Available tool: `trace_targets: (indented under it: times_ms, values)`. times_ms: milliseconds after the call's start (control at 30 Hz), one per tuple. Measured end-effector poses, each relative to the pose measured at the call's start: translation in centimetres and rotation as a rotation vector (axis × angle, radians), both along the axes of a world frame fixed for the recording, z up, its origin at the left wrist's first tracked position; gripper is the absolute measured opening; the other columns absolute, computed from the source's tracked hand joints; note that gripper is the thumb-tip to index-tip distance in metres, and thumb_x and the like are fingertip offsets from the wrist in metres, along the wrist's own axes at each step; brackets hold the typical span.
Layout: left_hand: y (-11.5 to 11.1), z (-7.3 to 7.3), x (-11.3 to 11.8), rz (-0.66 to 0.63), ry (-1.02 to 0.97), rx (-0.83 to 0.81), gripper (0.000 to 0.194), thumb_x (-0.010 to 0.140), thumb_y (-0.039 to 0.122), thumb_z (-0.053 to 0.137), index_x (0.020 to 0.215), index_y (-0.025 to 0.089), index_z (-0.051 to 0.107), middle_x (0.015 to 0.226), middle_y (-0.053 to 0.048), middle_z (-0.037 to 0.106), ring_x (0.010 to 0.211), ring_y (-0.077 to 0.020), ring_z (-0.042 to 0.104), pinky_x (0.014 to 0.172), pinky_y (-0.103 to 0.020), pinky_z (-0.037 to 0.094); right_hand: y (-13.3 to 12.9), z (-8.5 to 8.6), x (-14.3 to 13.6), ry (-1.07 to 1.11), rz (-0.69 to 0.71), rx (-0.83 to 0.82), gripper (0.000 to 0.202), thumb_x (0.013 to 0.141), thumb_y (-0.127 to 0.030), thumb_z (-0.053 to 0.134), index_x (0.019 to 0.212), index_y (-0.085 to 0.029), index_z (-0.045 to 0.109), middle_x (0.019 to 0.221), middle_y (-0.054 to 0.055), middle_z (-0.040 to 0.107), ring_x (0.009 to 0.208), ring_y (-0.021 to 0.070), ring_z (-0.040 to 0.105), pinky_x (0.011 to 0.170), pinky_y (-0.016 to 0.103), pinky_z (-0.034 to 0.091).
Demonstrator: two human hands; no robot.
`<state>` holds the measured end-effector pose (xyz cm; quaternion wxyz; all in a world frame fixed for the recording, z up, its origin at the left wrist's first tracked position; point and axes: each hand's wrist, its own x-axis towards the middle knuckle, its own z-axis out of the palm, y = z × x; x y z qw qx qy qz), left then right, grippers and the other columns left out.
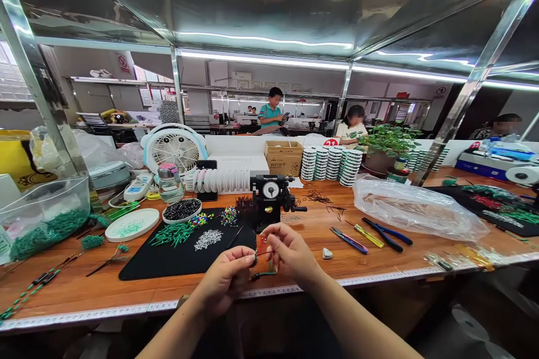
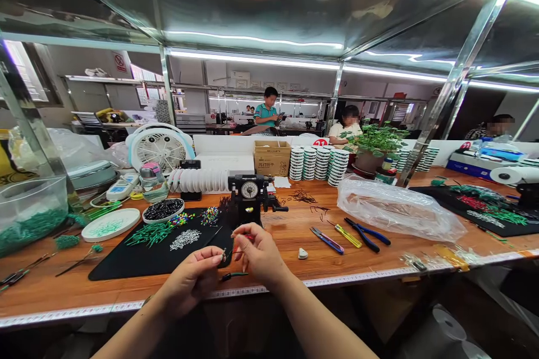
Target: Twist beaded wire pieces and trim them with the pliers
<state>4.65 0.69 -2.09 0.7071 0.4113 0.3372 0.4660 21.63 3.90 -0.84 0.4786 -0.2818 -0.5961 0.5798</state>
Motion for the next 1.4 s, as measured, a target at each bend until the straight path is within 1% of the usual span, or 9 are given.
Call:
trace_targets:
  times_ms: [100, 267, 367, 567, 833, 1000, 1100, 1200, 1400]
  values:
    - [0.0, 0.0, -0.1, 0.042, -0.043, -0.006, 0.021, 0.069, 0.03, 0.069, 0.075, 0.017, 0.054, 0.04, 0.014, 0.022, 0.037, -0.0031, 0.01, 0.038, -0.019, 0.007, -0.5, -0.6, -0.1, 0.025, -0.145, -0.115, 0.037, 0.073, -0.051, 0.062, 0.079, -0.016, 0.052, 0.057, -0.004, 0.052, 0.038, 0.0049, 0.039, 0.032, 0.016, 0.031]
    - [-0.1, 0.1, -0.1, 0.055, -0.044, -0.004, 0.02, 0.071, 0.03, 0.068, 0.074, 0.016, 0.054, 0.04, 0.014, 0.023, 0.037, -0.0029, 0.01, 0.038, -0.019, 0.007, -2.0, -1.0, -0.7, 0.029, -0.101, -0.2, 0.037, 0.064, -0.044, 0.073, 0.079, -0.014, 0.058, 0.05, -0.005, 0.05, 0.037, 0.0051, 0.037, 0.032, 0.016, 0.028]
    - [-0.1, 0.1, 0.0, 0.039, -0.018, -0.004, 0.018, 0.073, 0.029, 0.067, 0.074, 0.015, 0.056, 0.04, 0.013, 0.026, 0.038, -0.0028, 0.011, 0.038, -0.019, 0.006, -2.4, -0.5, -1.2, 0.058, -0.118, -0.15, 0.03, 0.066, -0.041, 0.072, 0.073, -0.014, 0.06, 0.05, -0.006, 0.047, 0.037, 0.0041, 0.033, 0.034, 0.018, 0.024]
    - [-0.1, 0.1, 0.1, 0.028, 0.023, 0.008, 0.017, 0.074, 0.028, 0.067, 0.073, 0.014, 0.058, 0.04, 0.012, 0.029, 0.038, -0.0029, 0.014, 0.038, -0.02, 0.008, -2.1, 0.2, -1.5, 0.03, -0.14, 0.043, 0.02, 0.07, -0.033, 0.07, 0.07, -0.015, 0.063, 0.063, -0.002, 0.054, 0.058, 0.009, 0.045, 0.054, 0.021, 0.035]
    - [-0.1, 0.1, 0.1, 0.043, 0.019, 0.009, 0.018, 0.071, 0.029, 0.069, 0.073, 0.015, 0.058, 0.042, 0.012, 0.028, 0.039, -0.003, 0.013, 0.039, -0.019, 0.008, -1.2, 0.2, -0.4, -0.039, -0.037, -0.021, 0.022, 0.069, -0.034, 0.07, 0.068, -0.015, 0.06, 0.059, -0.003, 0.05, 0.053, 0.0081, 0.039, 0.05, 0.021, 0.031]
    - [0.1, -0.2, 0.1, 0.044, 0.011, 0.01, 0.018, 0.072, 0.03, 0.069, 0.075, 0.015, 0.058, 0.04, 0.012, 0.027, 0.038, -0.0033, 0.012, 0.039, -0.019, 0.008, -0.8, 0.8, 0.3, -0.158, -0.12, 0.152, 0.015, 0.071, -0.028, 0.066, 0.066, -0.015, 0.06, 0.064, -0.002, 0.052, 0.059, 0.0098, 0.042, 0.056, 0.023, 0.033]
    - [0.1, -0.2, 0.1, 0.049, 0.011, 0.011, 0.018, 0.071, 0.03, 0.069, 0.074, 0.015, 0.058, 0.04, 0.012, 0.028, 0.038, -0.0031, 0.012, 0.039, -0.019, 0.008, -1.2, 1.4, 0.5, -0.254, -0.065, 0.213, 0.012, 0.071, -0.024, 0.064, 0.064, -0.015, 0.059, 0.065, -0.002, 0.051, 0.057, 0.0094, 0.041, 0.052, 0.023, 0.031]
    - [0.0, -0.1, 0.1, 0.052, 0.014, 0.007, 0.019, 0.07, 0.03, 0.07, 0.074, 0.015, 0.058, 0.041, 0.012, 0.028, 0.038, -0.0029, 0.012, 0.039, -0.019, 0.008, -1.5, 1.9, 0.4, -0.289, -0.005, 0.199, 0.01, 0.069, -0.022, 0.064, 0.063, -0.015, 0.059, 0.065, -0.002, 0.052, 0.057, 0.0096, 0.042, 0.051, 0.023, 0.031]
    - [0.0, 0.2, 0.2, 0.058, 0.024, -0.004, 0.02, 0.069, 0.03, 0.071, 0.072, 0.015, 0.059, 0.04, 0.012, 0.027, 0.038, -0.0027, 0.012, 0.039, -0.018, 0.008, -1.5, 1.8, 0.2, -0.272, -0.001, 0.141, 0.011, 0.066, -0.023, 0.066, 0.061, -0.015, 0.06, 0.061, -0.002, 0.053, 0.058, 0.0105, 0.042, 0.054, 0.023, 0.032]
